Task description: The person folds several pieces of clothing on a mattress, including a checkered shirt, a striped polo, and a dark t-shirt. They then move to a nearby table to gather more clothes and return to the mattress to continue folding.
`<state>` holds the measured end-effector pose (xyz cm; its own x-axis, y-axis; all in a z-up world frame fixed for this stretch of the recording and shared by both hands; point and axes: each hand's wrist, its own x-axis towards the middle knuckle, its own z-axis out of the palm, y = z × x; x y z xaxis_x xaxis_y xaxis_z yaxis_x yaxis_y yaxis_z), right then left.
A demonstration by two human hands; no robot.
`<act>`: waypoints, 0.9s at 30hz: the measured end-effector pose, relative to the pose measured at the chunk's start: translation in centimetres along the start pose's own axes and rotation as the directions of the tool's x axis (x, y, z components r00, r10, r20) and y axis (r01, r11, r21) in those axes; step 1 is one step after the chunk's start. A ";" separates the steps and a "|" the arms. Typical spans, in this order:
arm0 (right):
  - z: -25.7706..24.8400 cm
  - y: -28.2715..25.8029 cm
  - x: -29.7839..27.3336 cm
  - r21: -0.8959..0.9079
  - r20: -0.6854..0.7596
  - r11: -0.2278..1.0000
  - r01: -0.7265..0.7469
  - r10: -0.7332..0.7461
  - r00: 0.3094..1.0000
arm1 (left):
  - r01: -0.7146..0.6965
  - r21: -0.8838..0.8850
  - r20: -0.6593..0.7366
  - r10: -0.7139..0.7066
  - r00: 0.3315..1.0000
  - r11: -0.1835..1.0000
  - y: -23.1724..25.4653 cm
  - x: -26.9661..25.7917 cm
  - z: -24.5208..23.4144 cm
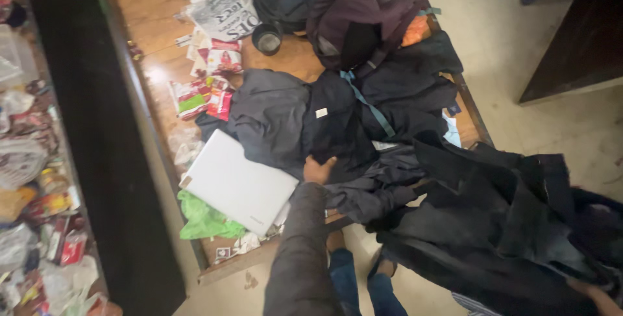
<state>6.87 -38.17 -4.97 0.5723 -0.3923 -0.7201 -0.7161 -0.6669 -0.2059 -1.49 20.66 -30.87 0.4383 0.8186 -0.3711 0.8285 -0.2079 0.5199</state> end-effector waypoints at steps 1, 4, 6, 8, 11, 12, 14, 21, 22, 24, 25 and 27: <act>0.0 0.3 0.2 0.005 -0.006 1.000 -0.011 0.011 1.000 | -0.028 0.100 -0.278 0.055 0.959 0.995 1.2 -0.8 1.7; -0.8 1.3 0.4 0.016 -0.037 0.999 -0.037 0.037 0.999 | 0.245 -0.152 -0.209 -0.273 0.939 0.958 4.2 -2.2 4.7; -1.4 2.1 0.2 0.003 -0.038 0.999 -0.049 0.049 0.998 | 0.369 -0.271 0.026 -0.376 0.926 0.889 5.3 -3.5 4.4; -2.3 3.0 0.0 0.003 -0.040 0.998 -0.057 0.057 0.998 | 0.260 -0.271 0.068 -0.251 0.966 0.927 6.8 -4.6 3.4; -3.0 4.6 -0.9 0.032 -0.064 0.997 -0.067 0.069 0.996 | 0.157 0.149 -0.264 -0.114 0.958 0.976 10.1 -4.8 2.0; -3.2 5.2 -1.2 0.036 -0.071 0.997 -0.069 0.072 0.995 | 0.174 0.163 -0.270 -0.126 0.955 0.971 10.6 -4.5 1.3; -3.9 6.2 -1.4 0.046 -0.089 0.996 -0.070 0.074 0.993 | 0.216 0.189 -0.284 -0.157 0.946 0.958 10.7 -3.5 -0.3; -5.6 9.1 -3.2 0.091 -0.140 0.996 -0.008 0.021 0.990 | -0.334 -0.505 -0.273 0.219 0.937 0.796 13.4 -7.2 -3.2; -5.8 9.0 -3.1 0.100 -0.147 0.995 0.015 0.000 0.989 | -0.102 -0.473 -0.024 0.103 0.994 0.875 15.9 -8.7 -2.5; -5.0 8.7 -2.9 0.114 -0.159 0.991 0.077 -0.059 0.986 | -0.529 -0.491 -0.178 0.515 0.838 0.692 20.2 -12.6 -1.8; -5.1 8.7 -2.9 0.120 -0.174 0.987 0.109 -0.087 0.981 | -0.458 -0.594 -0.020 0.557 0.830 0.662 22.4 -14.4 -1.4; -5.0 8.7 -2.9 0.133 -0.216 0.969 0.206 -0.175 0.961 | -0.539 -0.638 0.081 0.743 0.664 0.550 25.2 -16.8 -0.9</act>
<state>0.97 -46.03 -1.35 0.7611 -0.3972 -0.5128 -0.6294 -0.6432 -0.4361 11.75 2.10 -10.84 0.9350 0.3461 0.0779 -0.0022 -0.2138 0.9769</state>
